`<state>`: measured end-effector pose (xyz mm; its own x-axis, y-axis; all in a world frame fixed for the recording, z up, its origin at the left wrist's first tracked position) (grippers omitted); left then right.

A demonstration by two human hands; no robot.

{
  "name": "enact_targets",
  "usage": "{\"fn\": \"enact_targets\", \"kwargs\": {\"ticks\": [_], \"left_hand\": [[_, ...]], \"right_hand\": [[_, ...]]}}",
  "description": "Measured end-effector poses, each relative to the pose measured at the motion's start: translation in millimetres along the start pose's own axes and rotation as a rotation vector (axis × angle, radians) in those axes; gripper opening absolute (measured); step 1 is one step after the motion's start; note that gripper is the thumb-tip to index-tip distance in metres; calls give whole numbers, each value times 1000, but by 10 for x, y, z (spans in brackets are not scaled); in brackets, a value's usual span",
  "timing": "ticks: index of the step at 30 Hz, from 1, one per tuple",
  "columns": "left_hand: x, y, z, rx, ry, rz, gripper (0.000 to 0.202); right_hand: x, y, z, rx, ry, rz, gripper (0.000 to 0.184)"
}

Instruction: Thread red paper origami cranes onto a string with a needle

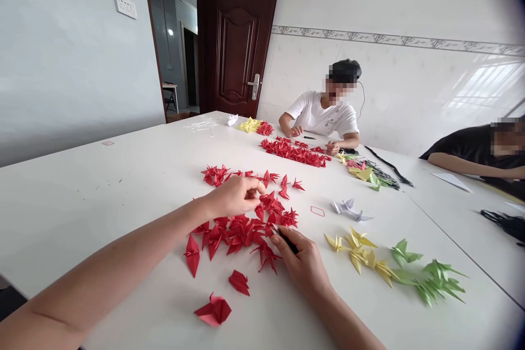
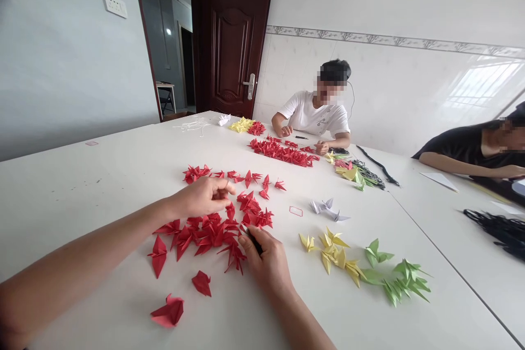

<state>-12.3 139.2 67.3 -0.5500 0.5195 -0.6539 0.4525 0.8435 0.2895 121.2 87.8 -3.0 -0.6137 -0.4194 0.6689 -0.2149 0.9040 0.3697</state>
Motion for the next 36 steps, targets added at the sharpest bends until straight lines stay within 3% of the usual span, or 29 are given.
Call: {"fn": "enact_targets", "kwargs": {"ticks": [5, 9, 14, 19, 22, 27, 29, 33, 36], "left_hand": [[620, 118, -546, -258, 116, -124, 26], [957, 110, -732, -321, 158, -188, 24], [1063, 86, -791, -338, 173, -212, 23], [938, 67, -892, -342, 189, -226, 32], [814, 48, -794, -191, 162, -221, 27], [761, -164, -288, 298, 72, -288, 32], [804, -268, -163, 396, 76, -338, 35], [819, -291, -91, 379, 97, -345, 19], [599, -164, -179, 122, 62, -236, 15]], "right_hand": [[-48, -5, 9, -4, 25, 39, 35], [-72, -9, 8, -9, 41, 61, 37], [-61, 8, -4, -10, 54, 79, 42], [-85, 11, 9, -9, 67, 112, 44], [-104, 6, 7, -20, 80, 118, 44], [-109, 5, 4, 0, 93, 122, 43], [-85, 7, 5, 14, 86, 110, 42], [-37, 17, -4, 8, 108, 75, 41], [-21, 26, -31, -19, 108, 63, 38]]}}
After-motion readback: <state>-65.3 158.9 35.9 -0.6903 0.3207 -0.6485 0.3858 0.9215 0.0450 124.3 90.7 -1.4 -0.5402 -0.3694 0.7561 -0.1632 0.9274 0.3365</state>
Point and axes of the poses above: each hand's wrist, its own y-axis towards the middle knuckle, its own z-axis out of the palm, x = y × z, the point moved 9 cm from there along y, towards the middle knuckle, and after that the axes turned 5 degrees about -y, right-handed, at the moved point
